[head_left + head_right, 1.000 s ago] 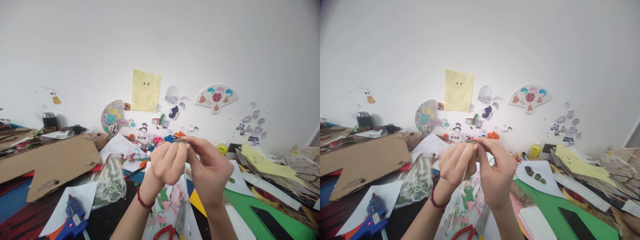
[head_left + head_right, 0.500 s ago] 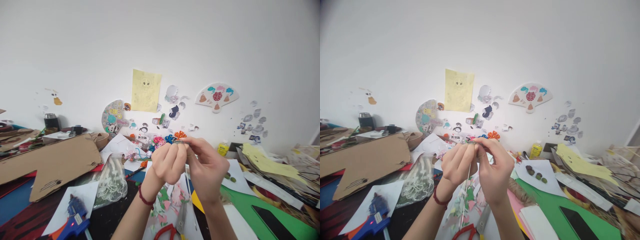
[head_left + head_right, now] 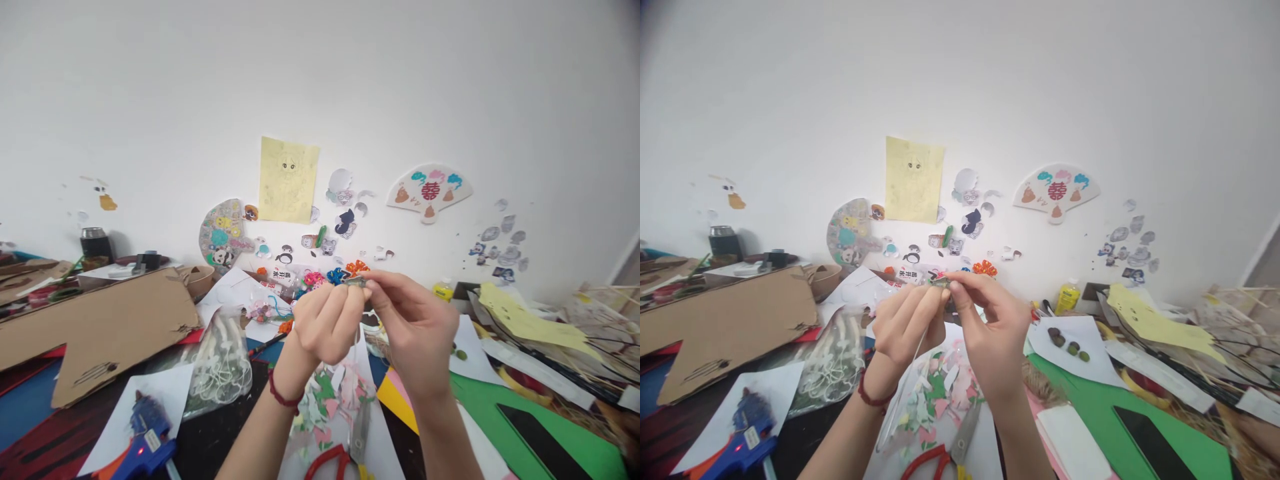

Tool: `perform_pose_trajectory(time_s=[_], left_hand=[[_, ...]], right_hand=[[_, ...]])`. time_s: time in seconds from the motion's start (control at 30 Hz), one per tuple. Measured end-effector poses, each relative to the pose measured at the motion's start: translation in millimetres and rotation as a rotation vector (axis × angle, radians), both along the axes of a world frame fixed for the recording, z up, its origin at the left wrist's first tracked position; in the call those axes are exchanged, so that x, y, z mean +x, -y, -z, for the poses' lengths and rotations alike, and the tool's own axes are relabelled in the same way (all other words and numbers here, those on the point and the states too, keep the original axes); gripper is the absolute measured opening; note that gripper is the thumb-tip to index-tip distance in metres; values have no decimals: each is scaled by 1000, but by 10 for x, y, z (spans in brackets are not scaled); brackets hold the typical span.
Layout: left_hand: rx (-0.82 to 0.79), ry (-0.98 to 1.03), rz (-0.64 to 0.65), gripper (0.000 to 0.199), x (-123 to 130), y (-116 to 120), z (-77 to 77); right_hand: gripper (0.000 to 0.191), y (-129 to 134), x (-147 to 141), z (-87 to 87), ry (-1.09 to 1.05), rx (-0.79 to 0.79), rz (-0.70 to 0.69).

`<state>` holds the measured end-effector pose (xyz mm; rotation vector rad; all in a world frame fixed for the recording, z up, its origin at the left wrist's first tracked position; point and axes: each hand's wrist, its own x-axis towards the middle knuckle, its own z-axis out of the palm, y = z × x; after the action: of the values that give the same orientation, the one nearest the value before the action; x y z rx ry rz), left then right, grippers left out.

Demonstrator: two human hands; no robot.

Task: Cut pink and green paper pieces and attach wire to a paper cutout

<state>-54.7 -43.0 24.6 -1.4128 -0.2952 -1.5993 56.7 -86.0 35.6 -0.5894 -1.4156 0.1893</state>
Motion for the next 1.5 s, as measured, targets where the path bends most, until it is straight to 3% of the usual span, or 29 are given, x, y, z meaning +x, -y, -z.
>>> perform_pose_trajectory(time_s=[0.27,0.47,0.7,0.93,1.17,1.5], left_hand=[[-29,18,73,2,27,48,-14],[-13,54,159,5,42,22,-36],[-34,-1,149,7,28,35,-38],[-49,-42,161,5,39,28,-47],[-113,42,239,7,55,23,-79],[-294,10,290,8,62,83,-106]], right_hand=[[6,83,154,-114,42,-121,-48],[4,83,128,-101,77,-79,24],[5,41,123,-88,112,-48,57],[10,-1,190,-102,92,-106,-79],[12,-6,268,-126,120,-177,-94],[9,-23,277,-126,110,-105,14]])
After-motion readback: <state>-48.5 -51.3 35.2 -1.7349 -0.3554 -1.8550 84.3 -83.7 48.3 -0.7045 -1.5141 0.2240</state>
